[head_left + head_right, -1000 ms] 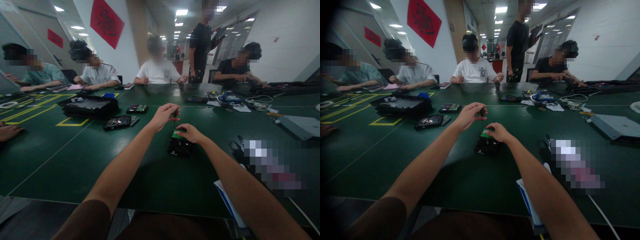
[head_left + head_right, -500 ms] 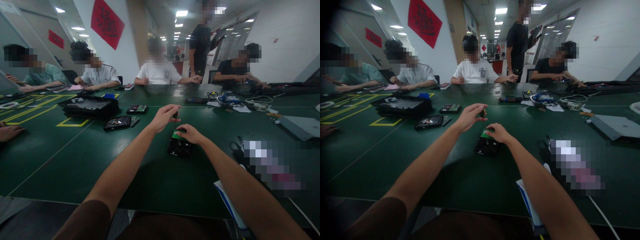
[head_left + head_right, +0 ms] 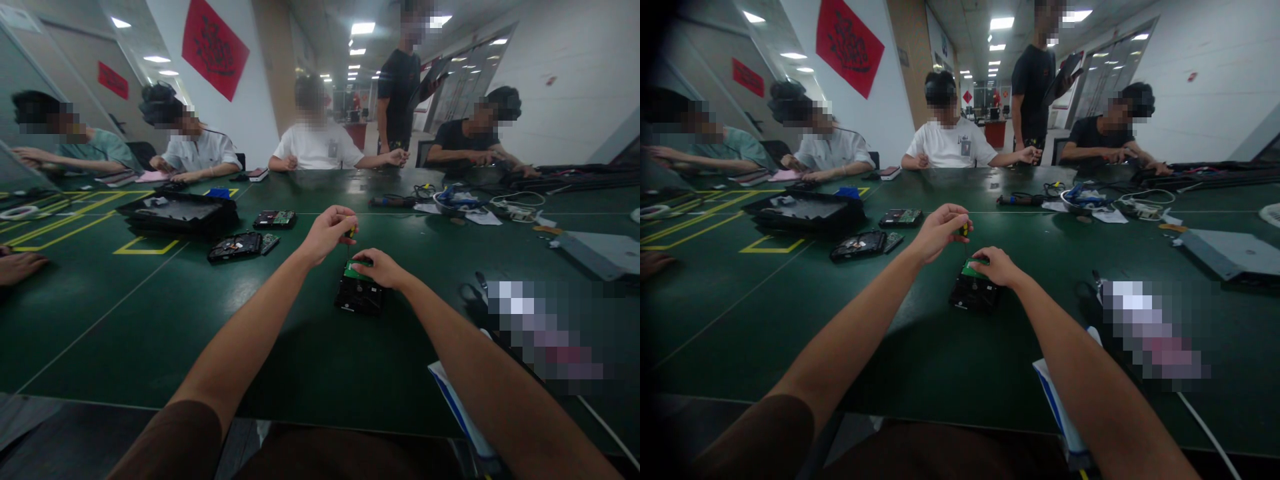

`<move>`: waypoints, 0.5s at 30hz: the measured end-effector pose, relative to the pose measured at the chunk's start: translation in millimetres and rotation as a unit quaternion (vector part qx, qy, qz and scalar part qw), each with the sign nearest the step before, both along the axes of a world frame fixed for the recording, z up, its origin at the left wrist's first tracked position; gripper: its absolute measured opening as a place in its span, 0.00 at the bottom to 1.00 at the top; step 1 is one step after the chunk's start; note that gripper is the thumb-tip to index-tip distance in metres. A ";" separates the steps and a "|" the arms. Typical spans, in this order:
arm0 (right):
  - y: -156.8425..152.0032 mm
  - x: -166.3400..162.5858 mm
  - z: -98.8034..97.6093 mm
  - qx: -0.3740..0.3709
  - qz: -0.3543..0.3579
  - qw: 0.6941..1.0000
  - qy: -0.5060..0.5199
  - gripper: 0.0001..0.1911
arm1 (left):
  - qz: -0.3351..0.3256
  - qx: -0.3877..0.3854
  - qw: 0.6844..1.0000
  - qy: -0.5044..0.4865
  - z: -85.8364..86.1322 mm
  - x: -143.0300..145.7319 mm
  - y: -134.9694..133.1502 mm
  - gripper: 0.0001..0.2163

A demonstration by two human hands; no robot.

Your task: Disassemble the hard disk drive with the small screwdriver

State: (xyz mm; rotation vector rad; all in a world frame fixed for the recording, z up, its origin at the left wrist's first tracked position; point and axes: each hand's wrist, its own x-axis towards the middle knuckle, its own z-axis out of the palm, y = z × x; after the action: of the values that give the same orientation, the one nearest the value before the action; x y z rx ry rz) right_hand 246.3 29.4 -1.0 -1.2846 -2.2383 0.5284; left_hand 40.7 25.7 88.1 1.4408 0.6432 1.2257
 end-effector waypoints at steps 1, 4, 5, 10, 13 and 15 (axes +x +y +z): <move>-0.2 -0.2 0.1 0.000 -0.001 1.000 0.001 0.16 | -0.003 0.002 1.000 0.003 0.4 -0.3 0.0 0.13; -1.0 -0.7 0.5 0.001 -0.003 1.000 0.003 0.16 | -0.005 0.010 1.000 0.009 0.3 -1.1 1.1 0.12; -1.1 -0.8 0.4 0.001 -0.005 1.000 0.004 0.16 | -0.005 0.013 1.000 0.011 0.0 -1.3 1.7 0.12; 0.0 -0.2 -1.9 -0.002 -0.009 1.000 0.006 0.16 | -0.011 0.024 0.999 0.018 -0.8 -1.7 2.7 0.12; 0.9 0.5 -3.0 0.000 -0.004 1.000 0.010 0.17 | -0.010 0.023 0.999 0.020 0.1 -1.5 1.4 0.12; 1.3 0.7 -3.2 -0.002 -0.005 1.000 0.010 0.17 | -0.009 0.018 1.000 0.022 0.7 -1.3 0.7 0.12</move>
State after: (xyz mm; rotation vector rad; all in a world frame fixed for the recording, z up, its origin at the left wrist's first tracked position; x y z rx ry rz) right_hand 247.0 30.7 -4.1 -1.2880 -2.2145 0.5397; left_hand 39.4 26.5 88.8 1.5040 0.6398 1.2003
